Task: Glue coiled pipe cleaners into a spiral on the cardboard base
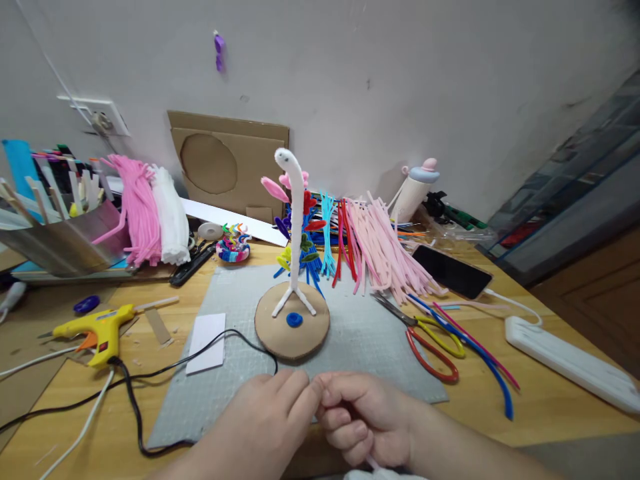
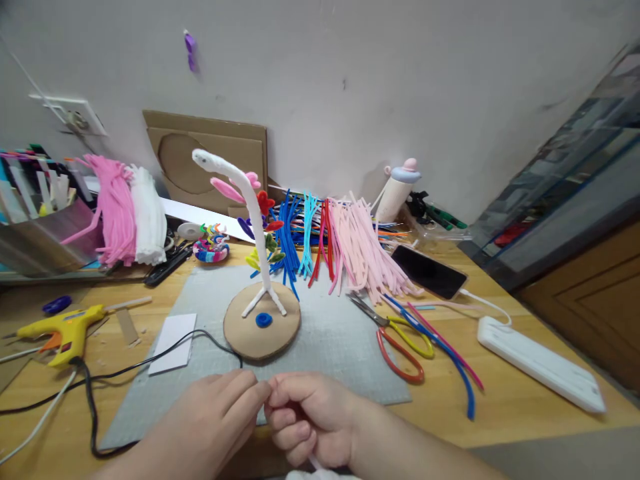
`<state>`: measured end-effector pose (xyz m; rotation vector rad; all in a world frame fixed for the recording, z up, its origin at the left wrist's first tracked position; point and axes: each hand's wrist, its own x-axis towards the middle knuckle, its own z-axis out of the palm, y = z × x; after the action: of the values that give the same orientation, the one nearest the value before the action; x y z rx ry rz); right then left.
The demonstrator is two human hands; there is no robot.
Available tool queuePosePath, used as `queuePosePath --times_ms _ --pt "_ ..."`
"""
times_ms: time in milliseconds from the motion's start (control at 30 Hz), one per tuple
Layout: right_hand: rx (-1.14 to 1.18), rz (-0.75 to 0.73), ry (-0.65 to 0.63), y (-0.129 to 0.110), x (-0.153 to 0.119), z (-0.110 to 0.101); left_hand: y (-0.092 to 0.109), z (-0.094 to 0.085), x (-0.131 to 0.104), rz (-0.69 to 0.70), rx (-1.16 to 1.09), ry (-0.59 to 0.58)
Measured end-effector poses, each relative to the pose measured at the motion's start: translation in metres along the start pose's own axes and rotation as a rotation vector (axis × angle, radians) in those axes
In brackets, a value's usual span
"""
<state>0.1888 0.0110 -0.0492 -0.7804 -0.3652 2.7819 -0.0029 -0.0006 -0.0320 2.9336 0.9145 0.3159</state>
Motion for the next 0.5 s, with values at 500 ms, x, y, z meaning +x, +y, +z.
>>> queuePosePath --times_ms 500 --pt "-1.026 -0.541 0.484 0.011 -0.004 0.005 0.003 0.000 0.011 -0.522 -0.562 -0.191"
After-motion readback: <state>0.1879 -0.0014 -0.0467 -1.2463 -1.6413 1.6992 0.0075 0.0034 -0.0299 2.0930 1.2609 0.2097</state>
